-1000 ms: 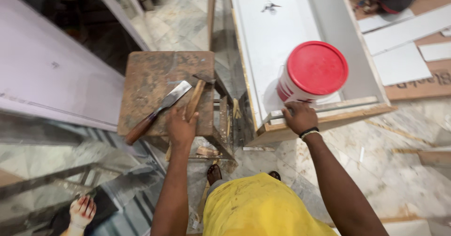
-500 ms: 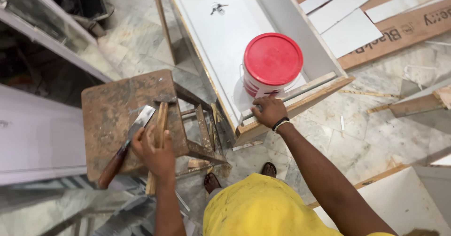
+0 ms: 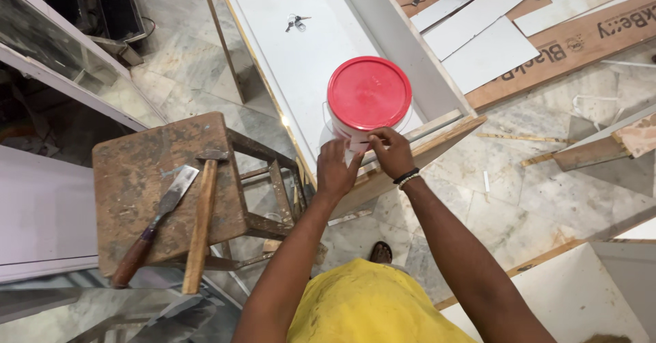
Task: The person sits on the floor and uses a hammer and chisel to work on wooden pieces. They then stand and fit a wooden strip into a white cabinet frame, tapping it into place with the hammer. The person also handles a red-lidded bucket and a plastic bag on the cabinet surface.
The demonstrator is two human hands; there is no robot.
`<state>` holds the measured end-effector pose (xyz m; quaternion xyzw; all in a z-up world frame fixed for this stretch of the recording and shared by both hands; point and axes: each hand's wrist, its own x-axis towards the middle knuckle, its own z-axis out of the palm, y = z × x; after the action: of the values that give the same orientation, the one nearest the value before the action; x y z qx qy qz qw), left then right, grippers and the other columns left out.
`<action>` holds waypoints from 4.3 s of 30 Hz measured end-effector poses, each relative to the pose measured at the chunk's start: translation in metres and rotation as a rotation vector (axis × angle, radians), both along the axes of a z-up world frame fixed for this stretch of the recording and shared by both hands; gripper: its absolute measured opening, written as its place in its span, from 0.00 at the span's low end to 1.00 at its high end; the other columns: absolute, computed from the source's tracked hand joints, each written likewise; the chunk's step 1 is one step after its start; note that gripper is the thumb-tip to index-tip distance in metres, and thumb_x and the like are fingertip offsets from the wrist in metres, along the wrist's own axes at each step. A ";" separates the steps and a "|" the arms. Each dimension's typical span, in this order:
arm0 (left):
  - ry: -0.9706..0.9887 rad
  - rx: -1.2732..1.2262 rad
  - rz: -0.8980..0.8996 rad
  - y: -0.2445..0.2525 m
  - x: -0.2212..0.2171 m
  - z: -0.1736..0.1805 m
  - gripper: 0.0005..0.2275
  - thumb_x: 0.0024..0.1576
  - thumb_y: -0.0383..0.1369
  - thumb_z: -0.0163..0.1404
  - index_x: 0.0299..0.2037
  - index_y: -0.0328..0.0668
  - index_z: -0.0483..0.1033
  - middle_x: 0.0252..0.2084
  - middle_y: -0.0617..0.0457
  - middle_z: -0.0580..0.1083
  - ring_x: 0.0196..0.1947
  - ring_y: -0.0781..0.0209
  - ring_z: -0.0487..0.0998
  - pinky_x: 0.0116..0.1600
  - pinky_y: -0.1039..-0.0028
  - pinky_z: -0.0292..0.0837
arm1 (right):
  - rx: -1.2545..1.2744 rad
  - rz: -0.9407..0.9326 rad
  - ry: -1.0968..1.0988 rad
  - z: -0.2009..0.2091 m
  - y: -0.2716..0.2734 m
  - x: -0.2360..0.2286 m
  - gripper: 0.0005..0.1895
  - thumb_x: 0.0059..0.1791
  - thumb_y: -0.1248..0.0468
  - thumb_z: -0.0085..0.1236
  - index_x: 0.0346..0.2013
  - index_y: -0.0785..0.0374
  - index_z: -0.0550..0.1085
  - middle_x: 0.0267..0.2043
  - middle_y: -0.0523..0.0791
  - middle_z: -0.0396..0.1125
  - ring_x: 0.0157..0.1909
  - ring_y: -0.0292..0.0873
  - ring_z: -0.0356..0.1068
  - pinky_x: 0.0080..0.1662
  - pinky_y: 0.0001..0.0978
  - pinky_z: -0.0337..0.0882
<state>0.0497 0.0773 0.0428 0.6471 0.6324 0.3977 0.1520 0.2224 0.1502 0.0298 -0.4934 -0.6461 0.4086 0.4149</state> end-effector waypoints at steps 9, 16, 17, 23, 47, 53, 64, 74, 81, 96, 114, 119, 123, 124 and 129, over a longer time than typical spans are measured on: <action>0.153 -0.159 0.166 0.015 0.006 -0.018 0.18 0.57 0.45 0.56 0.45 0.35 0.77 0.50 0.42 0.73 0.60 0.41 0.68 0.62 0.51 0.62 | 0.656 -0.181 -0.766 -0.020 0.028 0.073 0.08 0.47 0.53 0.63 0.35 0.51 0.80 0.40 0.42 0.71 0.50 0.46 0.69 0.62 0.50 0.56; 0.183 -0.043 0.256 0.012 0.015 -0.004 0.13 0.57 0.41 0.58 0.39 0.37 0.79 0.44 0.42 0.76 0.57 0.40 0.71 0.61 0.52 0.64 | 0.595 -0.098 -0.725 -0.018 0.030 0.079 0.06 0.47 0.55 0.62 0.35 0.51 0.78 0.41 0.39 0.70 0.50 0.44 0.68 0.62 0.50 0.56; 0.181 -0.037 0.269 0.011 0.017 -0.003 0.13 0.57 0.40 0.58 0.39 0.37 0.79 0.43 0.42 0.76 0.56 0.40 0.71 0.60 0.52 0.65 | 0.601 -0.088 -0.724 -0.018 0.029 0.080 0.06 0.47 0.55 0.62 0.35 0.50 0.78 0.41 0.39 0.70 0.50 0.44 0.68 0.62 0.51 0.56; 0.205 -0.002 0.271 0.010 0.021 0.000 0.10 0.56 0.37 0.58 0.37 0.38 0.79 0.41 0.44 0.77 0.54 0.42 0.74 0.59 0.54 0.67 | 0.587 -0.070 -0.742 -0.015 0.029 0.082 0.06 0.47 0.54 0.63 0.34 0.50 0.78 0.41 0.39 0.69 0.50 0.44 0.68 0.62 0.52 0.55; 0.210 0.147 -0.077 0.089 0.034 0.021 0.17 0.47 0.35 0.65 0.45 0.45 0.79 0.47 0.53 0.73 0.54 0.52 0.73 0.62 0.57 0.59 | 0.178 0.118 -0.527 0.018 0.049 0.083 0.14 0.45 0.56 0.67 0.43 0.55 0.78 0.43 0.41 0.72 0.50 0.43 0.71 0.56 0.43 0.66; 0.150 0.031 -0.187 0.106 0.025 0.019 0.17 0.45 0.37 0.67 0.43 0.47 0.78 0.41 0.54 0.72 0.46 0.54 0.72 0.56 0.59 0.62 | 0.447 0.125 -0.414 0.029 0.055 0.055 0.22 0.41 0.68 0.68 0.49 0.61 0.76 0.47 0.51 0.68 0.50 0.54 0.70 0.51 0.43 0.72; 0.203 0.003 -0.773 0.171 0.034 0.019 0.13 0.50 0.36 0.61 0.40 0.41 0.73 0.39 0.47 0.69 0.38 0.48 0.75 0.38 0.57 0.72 | 0.446 0.014 -0.202 0.009 0.063 0.059 0.10 0.47 0.75 0.58 0.42 0.66 0.71 0.40 0.50 0.69 0.37 0.48 0.71 0.38 0.35 0.72; 0.286 0.061 -0.720 0.164 0.035 0.017 0.09 0.56 0.35 0.58 0.39 0.42 0.72 0.40 0.50 0.69 0.39 0.52 0.74 0.43 0.61 0.70 | 0.344 -0.028 -0.154 0.015 0.061 0.057 0.07 0.46 0.75 0.58 0.37 0.65 0.72 0.36 0.47 0.70 0.31 0.44 0.72 0.34 0.32 0.71; 0.228 0.058 -0.700 0.163 0.038 0.014 0.09 0.55 0.35 0.58 0.36 0.41 0.72 0.38 0.50 0.69 0.38 0.52 0.74 0.42 0.61 0.71 | 0.335 -0.003 -0.202 0.018 0.061 0.055 0.06 0.46 0.74 0.59 0.35 0.65 0.73 0.34 0.47 0.70 0.29 0.44 0.71 0.32 0.32 0.70; 0.151 0.118 -0.669 0.161 0.036 0.012 0.09 0.52 0.32 0.59 0.35 0.41 0.72 0.37 0.50 0.69 0.38 0.51 0.74 0.42 0.60 0.71 | 0.238 0.038 -0.191 0.015 0.059 0.057 0.04 0.47 0.72 0.59 0.34 0.64 0.73 0.32 0.45 0.70 0.29 0.42 0.73 0.34 0.32 0.72; 0.103 0.062 -0.604 0.159 0.045 0.025 0.10 0.50 0.31 0.61 0.36 0.39 0.72 0.38 0.49 0.69 0.38 0.50 0.74 0.42 0.60 0.72 | 0.203 -0.042 -0.175 0.017 0.057 0.054 0.03 0.48 0.70 0.59 0.36 0.63 0.75 0.34 0.45 0.72 0.32 0.42 0.74 0.36 0.32 0.73; 0.112 0.065 -0.587 0.157 0.045 0.022 0.09 0.52 0.30 0.59 0.36 0.39 0.72 0.38 0.49 0.68 0.38 0.49 0.74 0.42 0.60 0.72 | 0.199 -0.065 -0.171 0.018 0.055 0.055 0.04 0.48 0.69 0.60 0.37 0.63 0.76 0.35 0.45 0.72 0.32 0.42 0.75 0.37 0.32 0.73; 0.078 0.052 -0.559 0.154 0.042 0.022 0.08 0.54 0.30 0.59 0.36 0.39 0.72 0.37 0.49 0.69 0.37 0.50 0.74 0.41 0.60 0.71 | 0.195 -0.059 -0.163 0.020 0.054 0.056 0.03 0.49 0.69 0.60 0.37 0.63 0.76 0.34 0.45 0.72 0.33 0.43 0.75 0.37 0.32 0.73; 0.067 0.040 -0.547 0.152 0.043 0.021 0.08 0.54 0.30 0.58 0.36 0.39 0.72 0.37 0.49 0.69 0.37 0.50 0.75 0.41 0.60 0.71 | 0.197 -0.054 -0.163 0.020 0.053 0.056 0.03 0.49 0.69 0.59 0.37 0.63 0.76 0.35 0.45 0.72 0.33 0.42 0.75 0.37 0.32 0.73; 0.032 0.045 -0.495 0.149 0.046 0.023 0.07 0.54 0.30 0.58 0.36 0.40 0.72 0.37 0.50 0.69 0.37 0.51 0.75 0.41 0.62 0.72 | 0.201 -0.038 -0.164 0.023 0.055 0.056 0.03 0.49 0.69 0.59 0.38 0.63 0.76 0.35 0.45 0.72 0.32 0.42 0.75 0.37 0.32 0.73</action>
<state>0.0954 0.2267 0.0662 0.7917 0.4481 0.3520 0.2202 0.2783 0.2049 0.0527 -0.4932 -0.7063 0.2919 0.4156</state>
